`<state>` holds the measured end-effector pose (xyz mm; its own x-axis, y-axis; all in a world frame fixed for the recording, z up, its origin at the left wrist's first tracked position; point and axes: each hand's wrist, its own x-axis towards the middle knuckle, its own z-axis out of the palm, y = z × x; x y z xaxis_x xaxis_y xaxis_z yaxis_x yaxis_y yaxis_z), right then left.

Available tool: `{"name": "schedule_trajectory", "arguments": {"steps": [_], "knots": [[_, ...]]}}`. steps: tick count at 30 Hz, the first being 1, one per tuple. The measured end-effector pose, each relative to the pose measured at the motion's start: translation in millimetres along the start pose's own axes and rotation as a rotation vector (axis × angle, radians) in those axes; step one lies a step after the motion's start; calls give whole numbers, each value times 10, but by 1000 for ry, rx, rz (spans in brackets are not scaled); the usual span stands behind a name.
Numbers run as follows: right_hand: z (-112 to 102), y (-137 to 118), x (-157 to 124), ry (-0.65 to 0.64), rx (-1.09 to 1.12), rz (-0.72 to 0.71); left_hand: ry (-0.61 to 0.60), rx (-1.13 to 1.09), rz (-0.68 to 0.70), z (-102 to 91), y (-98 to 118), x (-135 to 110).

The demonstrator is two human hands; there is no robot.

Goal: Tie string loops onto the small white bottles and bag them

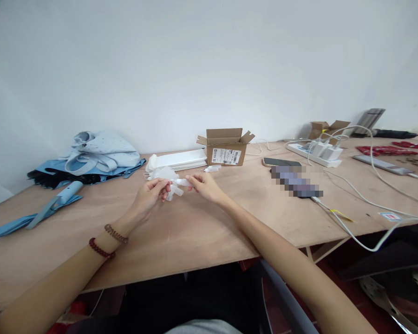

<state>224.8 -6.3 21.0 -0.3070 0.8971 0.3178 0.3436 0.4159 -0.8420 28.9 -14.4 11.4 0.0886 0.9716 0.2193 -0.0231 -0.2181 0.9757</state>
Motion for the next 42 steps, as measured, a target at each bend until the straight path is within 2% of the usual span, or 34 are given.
{"name": "schedule_trajectory", "arguments": {"steps": [23, 33, 42], "knots": [[13, 46, 17, -1, -11, -18, -17, -7, 11, -18, -49, 29], [25, 107, 9, -26, -38, -27, -55, 249, 133, -33, -123, 6], [141, 153, -32, 16, 8, 13, -84, 325, 115, -6, -147, -60]]}}
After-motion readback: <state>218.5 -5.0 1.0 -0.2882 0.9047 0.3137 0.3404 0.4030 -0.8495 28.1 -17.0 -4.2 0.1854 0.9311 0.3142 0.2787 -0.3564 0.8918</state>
